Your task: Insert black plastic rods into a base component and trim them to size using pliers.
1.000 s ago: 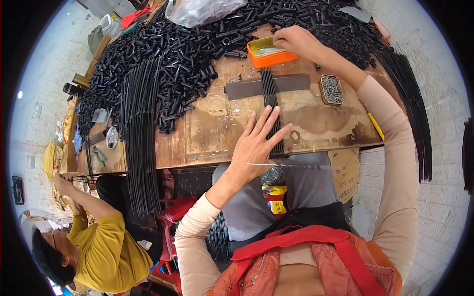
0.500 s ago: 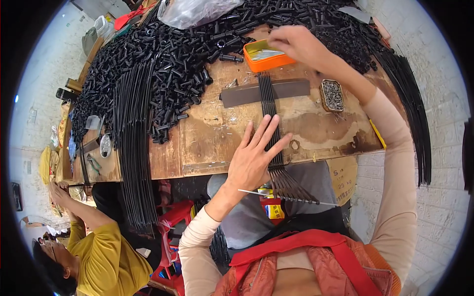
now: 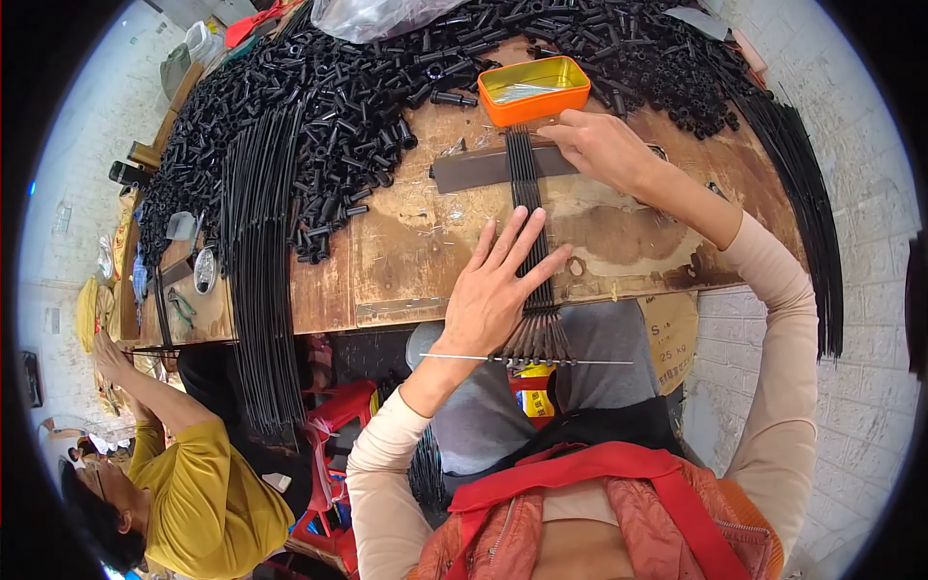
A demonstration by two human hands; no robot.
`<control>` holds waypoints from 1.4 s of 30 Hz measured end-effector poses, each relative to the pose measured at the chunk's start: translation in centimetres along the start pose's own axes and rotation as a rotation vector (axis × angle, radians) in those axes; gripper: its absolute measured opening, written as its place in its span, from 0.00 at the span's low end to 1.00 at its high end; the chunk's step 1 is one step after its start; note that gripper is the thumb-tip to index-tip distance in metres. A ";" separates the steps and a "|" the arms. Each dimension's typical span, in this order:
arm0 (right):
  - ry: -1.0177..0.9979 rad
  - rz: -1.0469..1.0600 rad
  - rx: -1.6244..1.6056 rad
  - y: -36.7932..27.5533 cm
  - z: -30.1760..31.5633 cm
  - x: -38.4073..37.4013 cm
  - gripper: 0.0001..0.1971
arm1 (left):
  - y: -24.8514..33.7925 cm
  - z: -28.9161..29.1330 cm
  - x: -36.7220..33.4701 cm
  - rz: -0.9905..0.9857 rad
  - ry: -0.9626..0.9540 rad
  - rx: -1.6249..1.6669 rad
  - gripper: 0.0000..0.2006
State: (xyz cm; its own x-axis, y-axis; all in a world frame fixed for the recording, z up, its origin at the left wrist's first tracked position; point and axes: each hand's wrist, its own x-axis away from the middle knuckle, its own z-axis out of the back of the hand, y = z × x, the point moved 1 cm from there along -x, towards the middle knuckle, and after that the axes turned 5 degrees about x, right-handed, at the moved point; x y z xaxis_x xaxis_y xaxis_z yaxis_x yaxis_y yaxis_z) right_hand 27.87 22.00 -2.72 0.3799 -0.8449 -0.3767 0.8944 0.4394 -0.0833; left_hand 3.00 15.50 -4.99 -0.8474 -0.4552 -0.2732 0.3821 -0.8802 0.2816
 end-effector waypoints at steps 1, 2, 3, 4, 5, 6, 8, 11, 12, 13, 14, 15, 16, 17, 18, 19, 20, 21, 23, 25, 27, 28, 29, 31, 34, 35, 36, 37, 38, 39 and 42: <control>-0.001 -0.001 -0.001 0.1 -0.1 0.0 0.14 | 0.1 0.0 0.0 0.004 -0.001 0.017 0.33; 0.003 0.001 0.008 0.2 -0.2 0.1 0.14 | 0.1 0.0 0.0 0.004 -0.002 0.018 0.33; 0.007 0.004 0.014 0.1 -0.3 0.0 0.14 | 0.1 0.0 0.0 0.005 -0.006 0.018 0.34; 0.007 0.004 0.011 0.0 -0.2 -0.1 0.14 | 0.1 0.0 0.0 0.007 -0.009 0.018 0.34; -0.010 0.011 0.022 -0.1 -0.1 -0.2 0.15 | 0.1 0.0 0.1 0.008 -0.011 0.018 0.34; -0.026 0.016 0.036 -0.2 0.0 -0.3 0.15 | 0.0 -0.1 0.1 0.009 -0.008 0.013 0.34; -0.010 0.023 0.027 -0.3 -0.3 -0.4 0.15 | -0.1 -0.2 0.1 0.009 -0.006 0.007 0.34; 0.029 0.051 0.048 -0.1 -0.4 -0.4 0.14 | -0.1 -0.2 0.0 0.004 0.004 0.003 0.34; 0.048 0.072 0.078 0.0 -0.5 -0.4 0.14 | -0.1 -0.2 0.0 0.001 0.007 0.001 0.34; 0.049 0.071 0.076 0.4 -0.8 -0.6 0.14 | -0.2 -0.2 0.0 -0.002 0.010 -0.001 0.34; 0.068 0.080 0.049 1.2 -1.2 -1.0 0.13 | -0.3 -0.4 -0.1 -0.002 0.008 -0.003 0.34; 0.088 0.089 0.023 1.2 -1.2 -1.4 0.11 | -0.7 -0.7 -0.1 -0.031 0.012 -0.022 0.32; 0.091 0.089 0.021 1.1 -1.3 -1.5 0.11 | -0.8 -0.9 -0.1 -0.060 0.015 -0.042 0.36; 0.098 0.087 -0.033 1.1 -1.3 -1.8 0.10 | -0.9 -0.9 -0.1 -0.060 0.013 -0.047 0.36; 0.105 0.082 -0.086 0.9 -1.3 -2.0 0.09 | -0.8 -0.9 -0.2 -0.068 0.021 -0.019 0.36; 0.108 0.080 -0.087 0.7 -1.3 -2.2 0.09 | -0.8 -0.9 -0.2 -0.076 0.029 0.008 0.36; 0.122 0.084 -0.094 0.7 -1.3 -2.5 0.08 | -0.8 -0.8 -0.3 -0.080 0.027 0.006 0.36; 0.134 0.089 -0.103 0.6 -1.3 -2.5 0.08 | -0.7 -0.7 -0.2 -0.070 0.020 0.018 0.36; 0.142 0.083 -0.193 0.6 -1.1 -2.3 0.07 | -0.5 -0.5 -0.1 -0.064 0.012 0.031 0.37; 0.150 0.090 -0.290 0.9 -0.8 -1.8 0.07 | -0.1 0.0 0.0 -0.036 0.009 0.027 0.37; 0.007 -0.027 0.037 1.8 -0.2 -0.2 0.07 | -0.2 0.0 0.0 -0.039 -0.008 -0.012 0.37; 0.007 -0.023 0.037 1.9 0.0 0.0 0.07 | -0.3 0.0 0.1 -0.045 -0.026 -0.048 0.38; 0.015 -0.034 0.011 2.0 0.2 0.1 0.06 | -0.3 0.0 0.2 -0.041 -0.025 -0.049 0.38; 0.022 -0.048 -0.013 2.0 0.5 0.1 0.05 | -0.2 0.1 0.2 -0.042 -0.029 -0.045 0.39; 0.072 -0.005 0.013 2.2 0.3 -0.5 0.07 | 0.3 1.1 -0.2 -0.008 -0.084 0.068 0.40; 0.058 0.016 -0.039 2.3 0.1 -0.5 0.08 | 0.4 1.0 -0.3 -0.013 -0.087 0.067 0.40; 0.047 0.039 -0.094 2.4 -0.1 -0.6 0.09 | 0.4 1.0 -0.2 -0.013 -0.077 0.087 0.41; 0.052 0.035 -0.093 2.5 -0.3 -0.7 0.09 | 0.4 1.0 -0.3 -0.013 -0.068 0.108 0.42; 0.068 0.075 -0.077 2.6 -0.5 -0.8 0.10 | 0.3 1.0 -0.4 -0.019 -0.071 0.105 0.42; 0.082 0.116 -0.064 2.3 -0.5 -1.0 0.10 | 0.3 0.9 -0.3 -0.017 -0.058 0.095 0.41; 0.164 0.103 -0.123 1.6 -0.3 -2.3 0.08 | 0.2 0.8 -0.3 -0.014 -0.028 0.101 0.40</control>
State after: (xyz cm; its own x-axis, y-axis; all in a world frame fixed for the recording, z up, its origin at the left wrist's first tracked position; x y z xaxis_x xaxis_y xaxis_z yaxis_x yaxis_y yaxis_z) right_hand 28.36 24.69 -2.25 0.4155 -0.7372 -0.5329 0.8134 0.5633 -0.1449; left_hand 3.00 15.57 -4.14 -0.8629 -0.4380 -0.2520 0.3324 -0.8676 0.3699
